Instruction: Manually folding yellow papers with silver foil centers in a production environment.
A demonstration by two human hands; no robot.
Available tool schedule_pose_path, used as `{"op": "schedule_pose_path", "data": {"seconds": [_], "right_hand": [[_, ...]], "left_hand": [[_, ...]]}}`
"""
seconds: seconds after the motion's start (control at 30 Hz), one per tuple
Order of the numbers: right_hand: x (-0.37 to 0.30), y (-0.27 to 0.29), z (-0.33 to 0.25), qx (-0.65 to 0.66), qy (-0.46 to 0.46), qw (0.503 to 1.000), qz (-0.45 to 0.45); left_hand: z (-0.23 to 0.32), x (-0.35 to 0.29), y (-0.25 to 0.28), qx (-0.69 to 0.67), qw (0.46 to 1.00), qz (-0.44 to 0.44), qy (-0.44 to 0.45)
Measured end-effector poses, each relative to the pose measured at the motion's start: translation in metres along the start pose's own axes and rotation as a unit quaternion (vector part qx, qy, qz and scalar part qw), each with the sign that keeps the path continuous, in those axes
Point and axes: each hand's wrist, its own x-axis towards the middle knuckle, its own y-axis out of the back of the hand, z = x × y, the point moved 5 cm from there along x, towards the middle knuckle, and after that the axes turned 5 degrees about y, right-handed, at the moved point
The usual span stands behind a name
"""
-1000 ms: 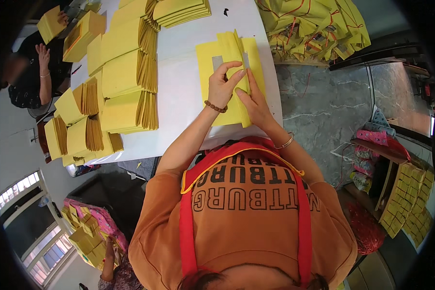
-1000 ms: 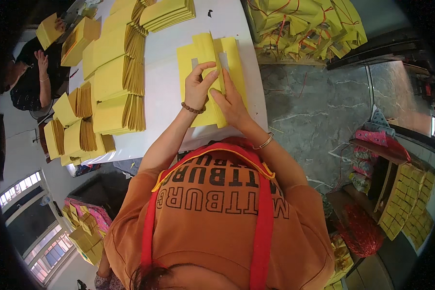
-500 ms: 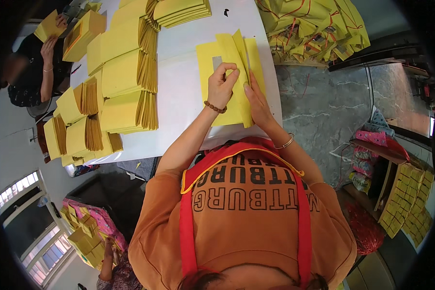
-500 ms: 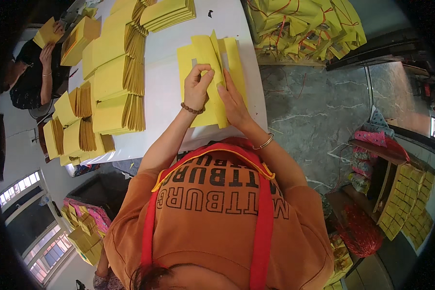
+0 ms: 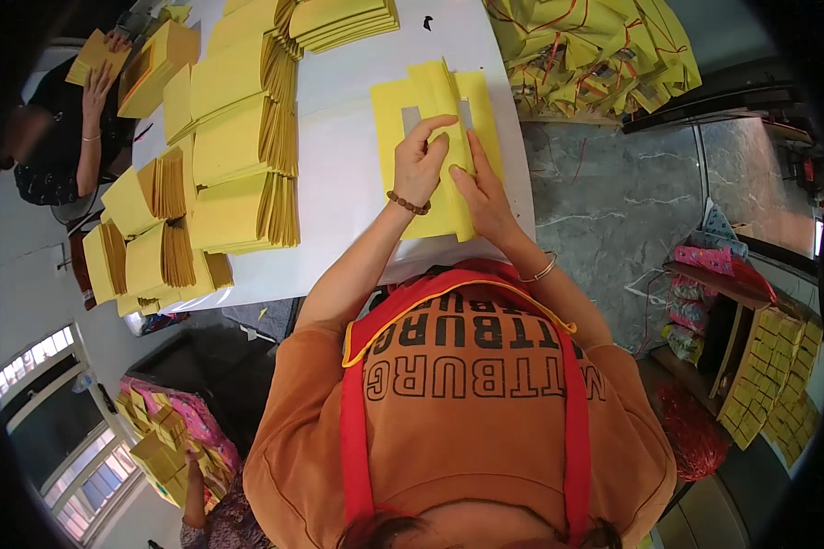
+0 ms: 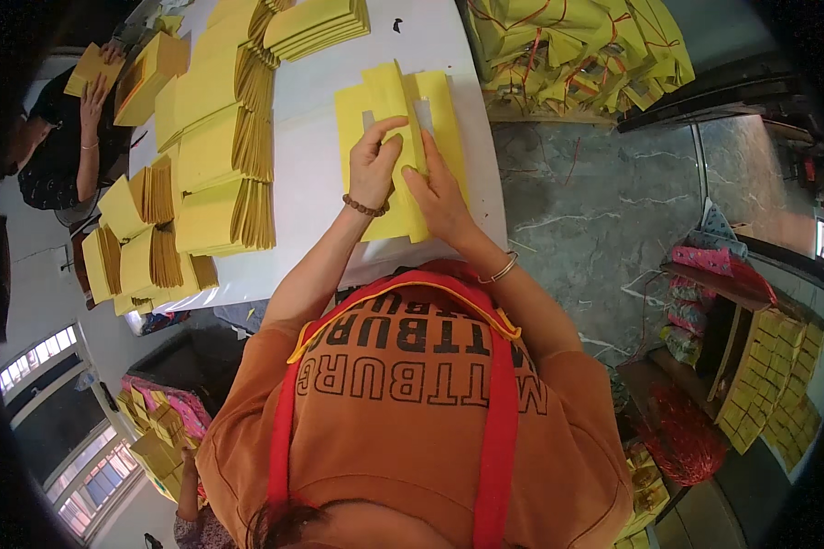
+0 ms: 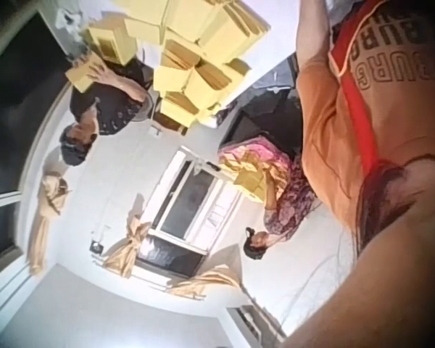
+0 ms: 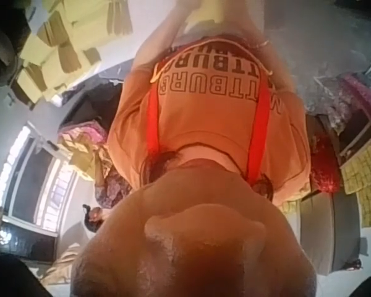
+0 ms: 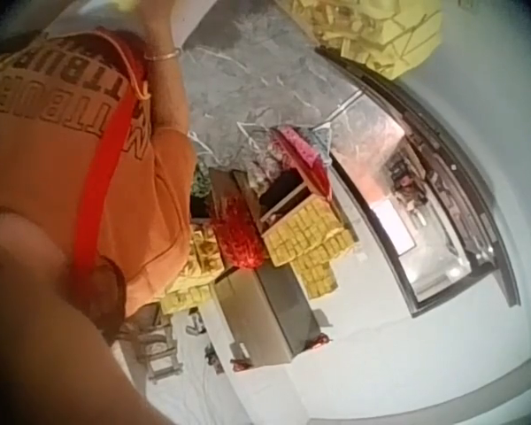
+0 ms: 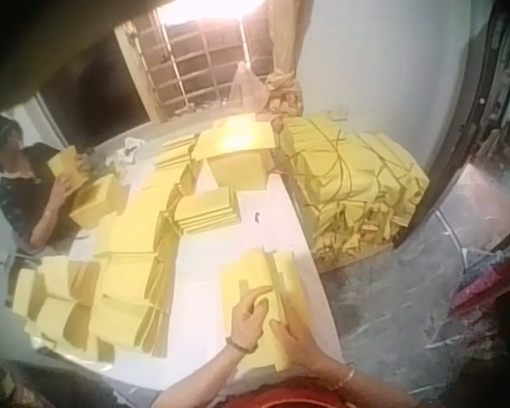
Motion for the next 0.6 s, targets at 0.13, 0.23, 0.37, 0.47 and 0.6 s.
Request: {"op": "schedule_pose_path", "data": {"seconds": [0.13,0.23,0.37,0.47,0.6], "right_hand": [[0.0,0.001,0.002,-0.042,0.014,0.999,-0.004],[0.0,0.001,0.001,-0.046,0.01,0.999,-0.008],[0.001,0.001,0.004,-0.013,-0.006,1.0,-0.016],[0.001,-0.002,-0.009,0.009,-0.003,1.0,-0.013],[0.0,-0.001,-0.01,0.047,-0.005,0.999,0.004]], "left_hand": [[-0.011,0.001,-0.002,-0.059,0.996,-0.019,0.059],[-0.011,0.002,-0.002,-0.031,0.998,-0.016,0.047],[-0.012,0.004,-0.002,-0.019,0.999,-0.018,0.021],[-0.012,0.003,-0.002,-0.039,0.999,-0.018,0.024],[-0.018,0.004,0.0,-0.035,0.998,-0.021,0.04]]}}
